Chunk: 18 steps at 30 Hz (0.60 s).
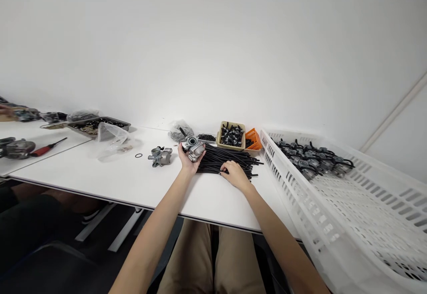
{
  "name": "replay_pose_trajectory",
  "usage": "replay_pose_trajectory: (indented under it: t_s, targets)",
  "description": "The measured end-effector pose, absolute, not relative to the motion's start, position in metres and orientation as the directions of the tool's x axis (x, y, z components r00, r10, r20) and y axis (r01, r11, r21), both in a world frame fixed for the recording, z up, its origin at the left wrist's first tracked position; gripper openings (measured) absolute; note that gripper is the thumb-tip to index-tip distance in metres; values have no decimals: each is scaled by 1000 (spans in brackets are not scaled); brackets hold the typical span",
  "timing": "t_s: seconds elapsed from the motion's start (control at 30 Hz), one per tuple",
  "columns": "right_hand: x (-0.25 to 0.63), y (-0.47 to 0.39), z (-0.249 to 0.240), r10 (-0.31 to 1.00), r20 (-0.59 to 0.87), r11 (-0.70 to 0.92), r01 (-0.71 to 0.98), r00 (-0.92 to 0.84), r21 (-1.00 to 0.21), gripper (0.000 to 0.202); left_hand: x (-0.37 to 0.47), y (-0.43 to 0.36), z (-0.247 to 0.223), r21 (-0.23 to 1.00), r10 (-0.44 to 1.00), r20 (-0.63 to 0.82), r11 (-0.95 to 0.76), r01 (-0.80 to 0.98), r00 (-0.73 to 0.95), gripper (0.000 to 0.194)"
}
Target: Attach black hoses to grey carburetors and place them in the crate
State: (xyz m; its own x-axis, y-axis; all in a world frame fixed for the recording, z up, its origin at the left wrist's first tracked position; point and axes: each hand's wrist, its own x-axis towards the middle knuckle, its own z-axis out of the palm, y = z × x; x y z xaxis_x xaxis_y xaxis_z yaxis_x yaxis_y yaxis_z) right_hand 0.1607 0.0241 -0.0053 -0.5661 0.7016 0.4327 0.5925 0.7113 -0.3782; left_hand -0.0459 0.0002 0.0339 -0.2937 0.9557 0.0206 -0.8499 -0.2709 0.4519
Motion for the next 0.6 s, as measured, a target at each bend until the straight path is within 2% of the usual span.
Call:
replay_pose_trajectory:
  t_s: [0.13,0.3,0.37,0.47,0.6]
  targets:
    - [164,27,-3,727,521,686,520,-448,-510,3,-48,-1,36,437,949,4,-285,-853,-315,58]
    - [173,35,7,789,604,601,344,-113,-721,15,-49,-3,37,427,943,-15,-294,-855,-332,57]
    - [173,37,11,831,557,550,177,-9,-817,24,-49,-4,38,428,946,-7,-291,-856,-325,57]
    - [176,37,18,899,438,432,-138,-22,-891,31,-47,-4,39,448,950,15,-284,-848,-310,58]
    - [184,33,26,916,377,268,-498,-133,-825,36,-44,-4,39,483,960,18,-254,-838,-281,57]
